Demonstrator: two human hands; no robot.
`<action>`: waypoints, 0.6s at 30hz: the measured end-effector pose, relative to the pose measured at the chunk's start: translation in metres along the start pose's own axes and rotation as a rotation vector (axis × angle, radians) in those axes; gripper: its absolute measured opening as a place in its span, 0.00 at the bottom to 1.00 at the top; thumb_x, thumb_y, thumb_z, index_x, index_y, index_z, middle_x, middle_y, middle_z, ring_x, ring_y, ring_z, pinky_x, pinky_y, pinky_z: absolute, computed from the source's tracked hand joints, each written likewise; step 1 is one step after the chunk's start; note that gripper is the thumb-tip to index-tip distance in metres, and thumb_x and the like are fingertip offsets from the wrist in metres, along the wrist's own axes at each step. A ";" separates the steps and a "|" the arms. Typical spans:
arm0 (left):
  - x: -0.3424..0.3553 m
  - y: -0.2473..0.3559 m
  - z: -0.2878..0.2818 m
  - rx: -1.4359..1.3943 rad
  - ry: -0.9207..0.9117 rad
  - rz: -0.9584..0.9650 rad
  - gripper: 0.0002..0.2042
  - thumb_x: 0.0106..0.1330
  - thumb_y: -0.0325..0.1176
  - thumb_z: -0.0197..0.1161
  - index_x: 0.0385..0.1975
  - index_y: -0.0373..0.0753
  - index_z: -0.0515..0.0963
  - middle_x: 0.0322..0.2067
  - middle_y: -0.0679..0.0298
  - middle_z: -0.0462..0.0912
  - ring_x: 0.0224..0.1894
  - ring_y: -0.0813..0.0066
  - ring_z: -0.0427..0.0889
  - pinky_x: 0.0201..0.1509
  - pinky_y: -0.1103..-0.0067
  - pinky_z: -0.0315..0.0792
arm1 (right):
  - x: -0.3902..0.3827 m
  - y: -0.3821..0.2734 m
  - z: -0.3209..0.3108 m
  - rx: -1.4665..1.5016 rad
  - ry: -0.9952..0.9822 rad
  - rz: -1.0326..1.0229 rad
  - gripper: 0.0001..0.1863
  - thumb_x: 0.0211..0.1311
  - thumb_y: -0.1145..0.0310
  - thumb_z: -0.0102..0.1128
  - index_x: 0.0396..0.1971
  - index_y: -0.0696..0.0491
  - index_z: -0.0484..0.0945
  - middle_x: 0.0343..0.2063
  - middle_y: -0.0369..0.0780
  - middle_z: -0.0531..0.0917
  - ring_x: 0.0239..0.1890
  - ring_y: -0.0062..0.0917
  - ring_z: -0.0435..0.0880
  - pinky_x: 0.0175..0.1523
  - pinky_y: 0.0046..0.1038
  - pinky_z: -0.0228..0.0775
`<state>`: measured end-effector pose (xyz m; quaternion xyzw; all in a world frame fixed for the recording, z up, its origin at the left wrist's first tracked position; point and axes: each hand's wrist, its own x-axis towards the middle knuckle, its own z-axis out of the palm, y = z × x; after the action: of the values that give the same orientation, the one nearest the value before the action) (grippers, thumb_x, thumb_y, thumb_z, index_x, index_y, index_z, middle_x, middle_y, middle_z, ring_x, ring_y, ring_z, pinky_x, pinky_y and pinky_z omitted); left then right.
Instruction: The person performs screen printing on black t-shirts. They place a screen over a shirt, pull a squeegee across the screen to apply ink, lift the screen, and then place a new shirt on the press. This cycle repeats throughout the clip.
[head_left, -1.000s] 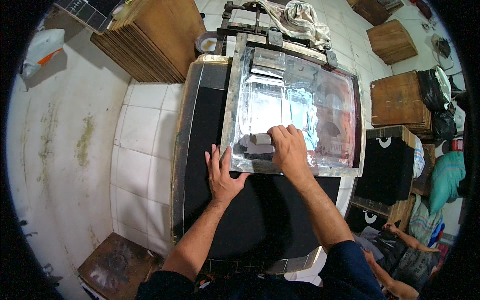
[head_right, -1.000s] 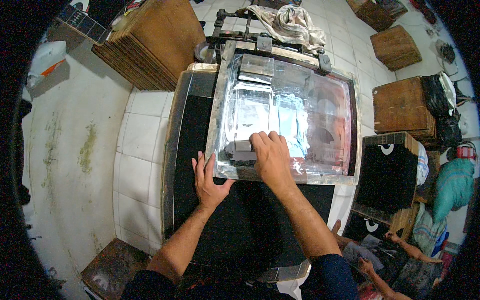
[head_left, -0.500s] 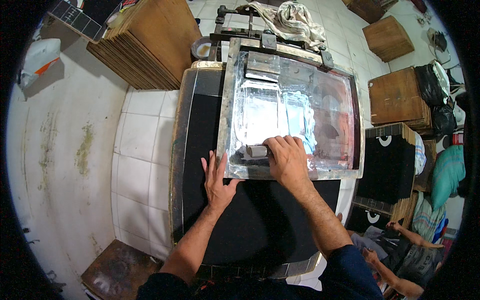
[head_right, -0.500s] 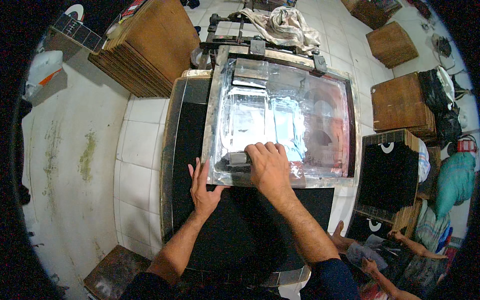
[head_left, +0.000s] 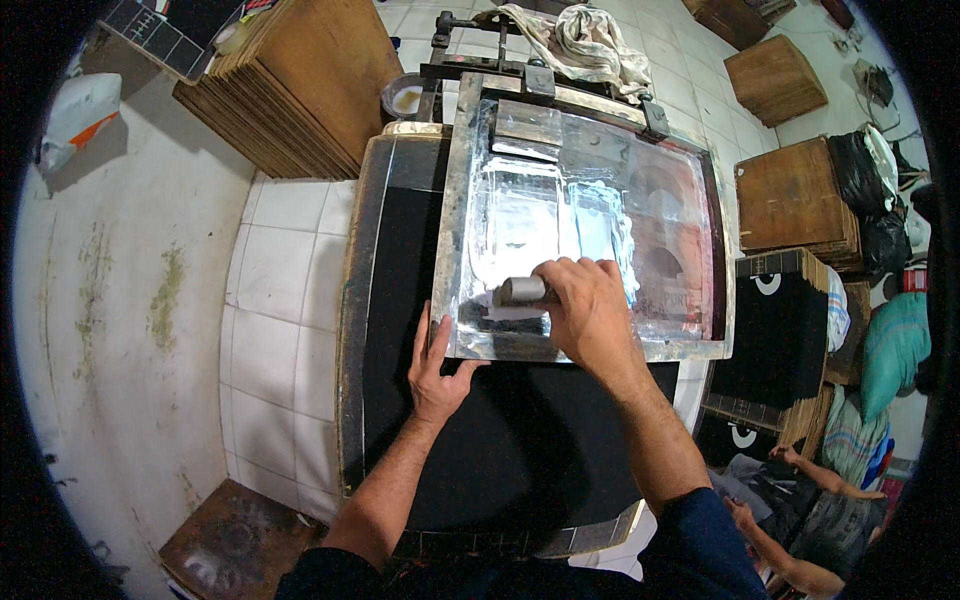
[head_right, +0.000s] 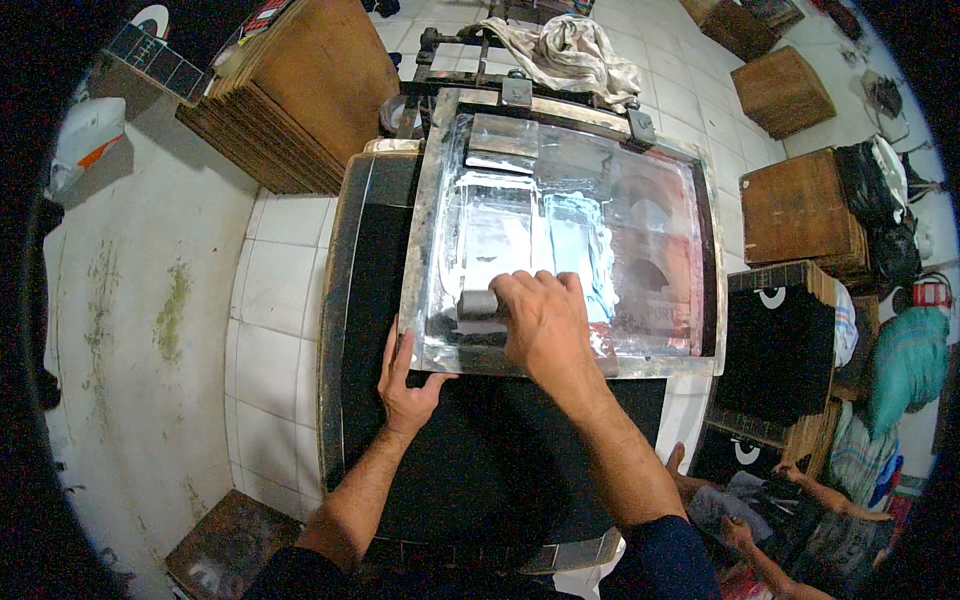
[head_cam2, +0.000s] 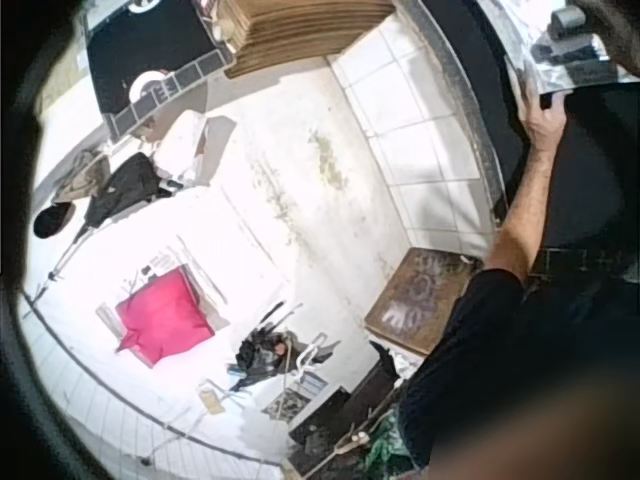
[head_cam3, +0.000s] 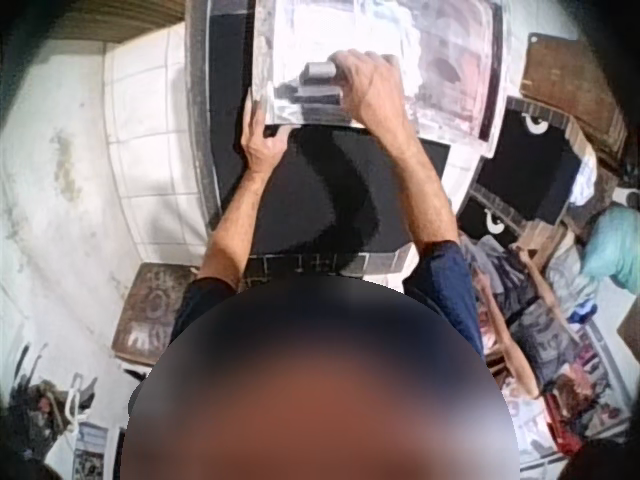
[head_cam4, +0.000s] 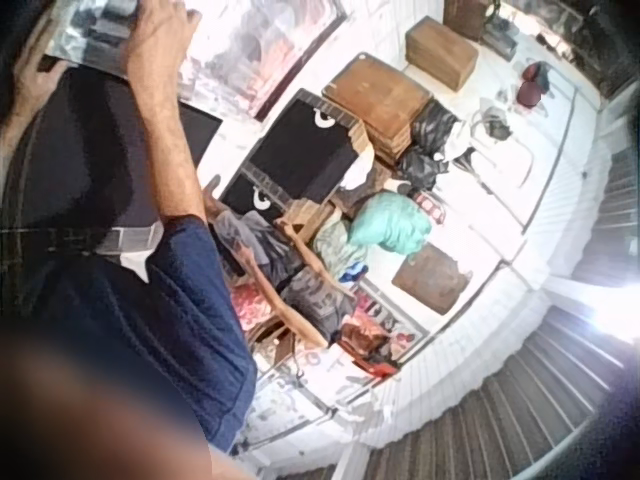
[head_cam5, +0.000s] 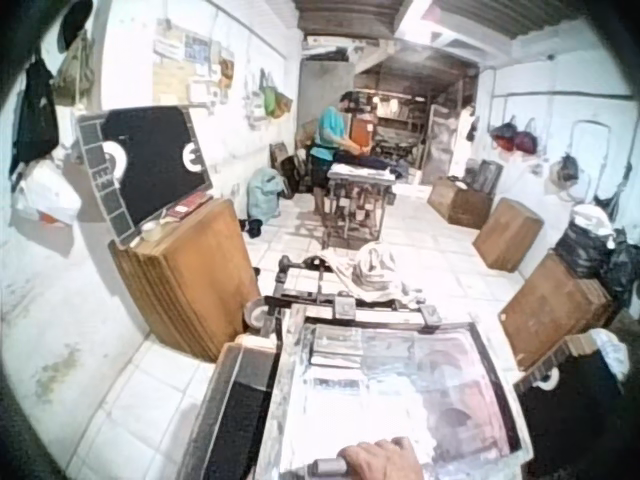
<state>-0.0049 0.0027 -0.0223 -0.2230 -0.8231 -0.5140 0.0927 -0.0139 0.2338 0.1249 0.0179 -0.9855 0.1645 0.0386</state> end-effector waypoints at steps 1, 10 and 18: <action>0.000 0.000 0.000 0.003 0.001 0.000 0.45 0.51 0.35 0.84 0.72 0.44 0.67 0.72 0.38 0.62 0.72 0.42 0.69 0.68 0.59 0.76 | -0.003 0.000 0.002 -0.006 -0.052 -0.009 0.18 0.50 0.77 0.68 0.42 0.49 0.79 0.34 0.35 0.83 0.42 0.34 0.83 0.51 0.39 0.64; -0.001 0.000 0.001 0.009 0.013 0.011 0.46 0.50 0.35 0.85 0.71 0.44 0.68 0.72 0.36 0.62 0.71 0.41 0.70 0.66 0.61 0.78 | 0.118 0.082 0.020 -0.167 -0.075 0.040 0.28 0.53 0.57 0.77 0.54 0.45 0.80 0.44 0.41 0.88 0.48 0.39 0.87 0.52 0.48 0.68; 0.004 0.005 0.000 0.031 0.017 0.025 0.46 0.49 0.34 0.85 0.71 0.43 0.69 0.72 0.36 0.62 0.70 0.42 0.72 0.65 0.61 0.79 | 0.138 0.095 0.031 -0.113 0.085 0.056 0.25 0.50 0.61 0.78 0.49 0.49 0.83 0.44 0.42 0.87 0.49 0.41 0.85 0.51 0.46 0.73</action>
<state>-0.0058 0.0053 -0.0166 -0.2274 -0.8273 -0.5018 0.1098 -0.1580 0.3103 0.0761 -0.0189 -0.9907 0.1104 0.0767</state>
